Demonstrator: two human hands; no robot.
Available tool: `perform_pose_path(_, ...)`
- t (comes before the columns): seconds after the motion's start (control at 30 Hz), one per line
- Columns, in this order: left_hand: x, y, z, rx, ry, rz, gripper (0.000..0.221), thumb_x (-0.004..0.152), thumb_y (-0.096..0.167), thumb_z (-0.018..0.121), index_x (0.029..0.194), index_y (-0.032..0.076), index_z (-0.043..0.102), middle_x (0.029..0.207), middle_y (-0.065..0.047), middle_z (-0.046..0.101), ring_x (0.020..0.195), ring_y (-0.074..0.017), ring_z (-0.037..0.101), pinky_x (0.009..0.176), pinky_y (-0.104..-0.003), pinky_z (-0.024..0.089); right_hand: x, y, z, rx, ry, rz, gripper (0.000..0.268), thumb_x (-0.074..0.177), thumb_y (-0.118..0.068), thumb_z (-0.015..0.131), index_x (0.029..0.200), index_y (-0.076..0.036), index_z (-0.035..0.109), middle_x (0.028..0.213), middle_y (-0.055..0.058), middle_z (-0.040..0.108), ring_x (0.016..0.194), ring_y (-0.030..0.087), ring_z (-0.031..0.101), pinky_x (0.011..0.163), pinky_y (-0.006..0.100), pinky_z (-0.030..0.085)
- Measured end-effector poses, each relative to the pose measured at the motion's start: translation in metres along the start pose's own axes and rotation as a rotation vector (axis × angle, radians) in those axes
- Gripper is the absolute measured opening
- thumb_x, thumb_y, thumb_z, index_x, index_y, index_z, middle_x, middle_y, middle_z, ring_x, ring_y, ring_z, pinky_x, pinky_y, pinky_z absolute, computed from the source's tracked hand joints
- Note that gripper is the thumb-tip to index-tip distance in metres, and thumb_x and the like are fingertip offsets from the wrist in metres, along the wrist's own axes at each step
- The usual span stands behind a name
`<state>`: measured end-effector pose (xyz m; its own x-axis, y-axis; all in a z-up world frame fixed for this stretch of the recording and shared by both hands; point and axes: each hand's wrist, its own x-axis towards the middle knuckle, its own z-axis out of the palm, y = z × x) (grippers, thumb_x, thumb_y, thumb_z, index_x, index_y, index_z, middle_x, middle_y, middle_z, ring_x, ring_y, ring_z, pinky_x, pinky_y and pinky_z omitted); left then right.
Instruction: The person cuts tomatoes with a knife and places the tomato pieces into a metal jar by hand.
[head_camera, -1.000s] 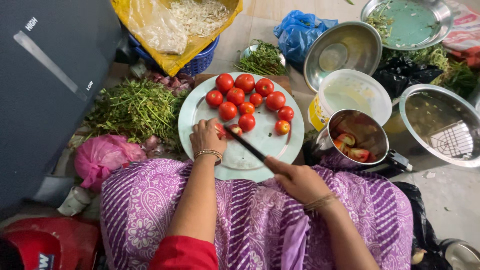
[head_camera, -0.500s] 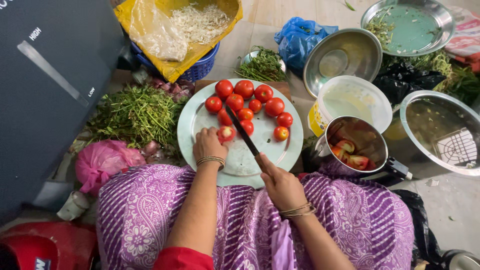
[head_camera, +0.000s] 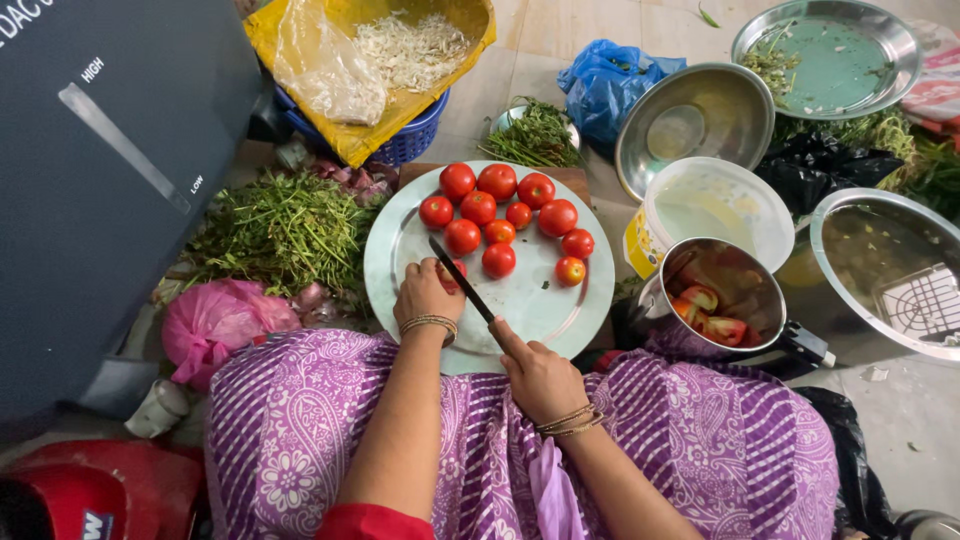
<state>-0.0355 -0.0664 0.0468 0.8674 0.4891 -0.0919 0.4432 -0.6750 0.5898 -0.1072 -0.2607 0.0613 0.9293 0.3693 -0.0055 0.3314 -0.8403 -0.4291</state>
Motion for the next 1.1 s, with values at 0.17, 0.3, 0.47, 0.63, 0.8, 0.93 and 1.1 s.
perform_pose_path(0.17, 0.001, -0.001, -0.001, 0.002, -0.002, 0.029, 0.048, 0.077, 0.034, 0.079, 0.119, 0.017, 0.064, 0.122, -0.011, 0.06, 0.113, -0.0353, 0.063, 0.091, -0.05, 0.054, -0.002, -0.003, 0.007, -0.147, 0.015, 0.011, 0.057, 0.097, -0.03, 0.057, 0.151, -0.037, 0.043, 0.086, 0.012, 0.068, 0.068, 0.037, 0.07, 0.059, 0.05, 0.057)
perform_pose_path(0.3, 0.003, -0.002, 0.001, 0.026, -0.012, 0.037, 0.041, 0.079, 0.029, 0.076, 0.116, 0.015, 0.066, 0.122, -0.01, 0.062, 0.113, -0.0331, 0.064, 0.093, -0.049, 0.054, 0.003, -0.003, 0.017, -0.237, 0.063, -0.065, 0.07, 0.091, -0.013, 0.055, 0.156, -0.031, 0.04, 0.091, 0.013, 0.067, 0.062, 0.035, 0.07, 0.053, 0.047, 0.058)
perform_pose_path(0.47, 0.006, -0.007, 0.006, 0.107, 0.03, 0.105, 0.038, 0.082, 0.027, 0.074, 0.116, 0.012, 0.066, 0.121, -0.01, 0.062, 0.117, -0.0319, 0.062, 0.092, -0.048, 0.056, 0.033, -0.013, 0.024, -0.212, -0.098, -0.03, 0.074, 0.094, -0.011, 0.053, 0.161, -0.028, 0.027, 0.105, 0.017, 0.066, 0.079, 0.039, 0.072, 0.068, 0.05, 0.059)
perform_pose_path(0.63, 0.008, -0.013, 0.011, 0.129, 0.032, 0.121, 0.042, 0.081, 0.028, 0.074, 0.119, 0.012, 0.064, 0.121, -0.01, 0.06, 0.117, -0.0319, 0.059, 0.092, -0.048, 0.055, 0.051, -0.026, 0.018, -0.224, -0.16, -0.039, 0.075, 0.093, -0.011, 0.051, 0.162, -0.023, 0.024, 0.109, 0.02, 0.069, 0.087, 0.04, 0.073, 0.076, 0.049, 0.059)
perform_pose_path(0.8, 0.012, -0.013, 0.02, 0.173, 0.04, 0.141, 0.043, 0.084, 0.027, 0.071, 0.121, 0.008, 0.062, 0.124, -0.011, 0.058, 0.118, -0.033, 0.058, 0.087, -0.048, 0.056, 0.042, -0.03, 0.008, -0.301, -0.201, -0.032, 0.066, 0.098, -0.017, 0.048, 0.161, -0.025, 0.029, 0.095, 0.018, 0.073, 0.08, 0.038, 0.074, 0.072, 0.05, 0.058)
perform_pose_path(0.93, 0.012, -0.016, 0.023, 0.152, 0.034, 0.1, 0.039, 0.086, 0.026, 0.069, 0.12, 0.008, 0.063, 0.124, -0.013, 0.058, 0.118, -0.0333, 0.059, 0.095, -0.047, 0.054, 0.022, -0.026, -0.007, -0.306, -0.233, -0.037, 0.066, 0.096, -0.024, 0.052, 0.159, -0.025, 0.032, 0.086, 0.016, 0.073, 0.076, 0.037, 0.073, 0.067, 0.052, 0.057)
perform_pose_path(1.1, 0.012, -0.015, 0.022, 0.101, 0.098, 0.061, 0.037, 0.087, 0.027, 0.069, 0.116, 0.006, 0.065, 0.123, -0.015, 0.06, 0.118, -0.0357, 0.059, 0.095, -0.049, 0.052, -0.007, -0.01, -0.04, -0.254, -0.27, -0.015, 0.064, 0.096, -0.035, 0.057, 0.156, -0.032, 0.037, 0.086, 0.014, 0.074, 0.076, 0.037, 0.072, 0.068, 0.052, 0.056)
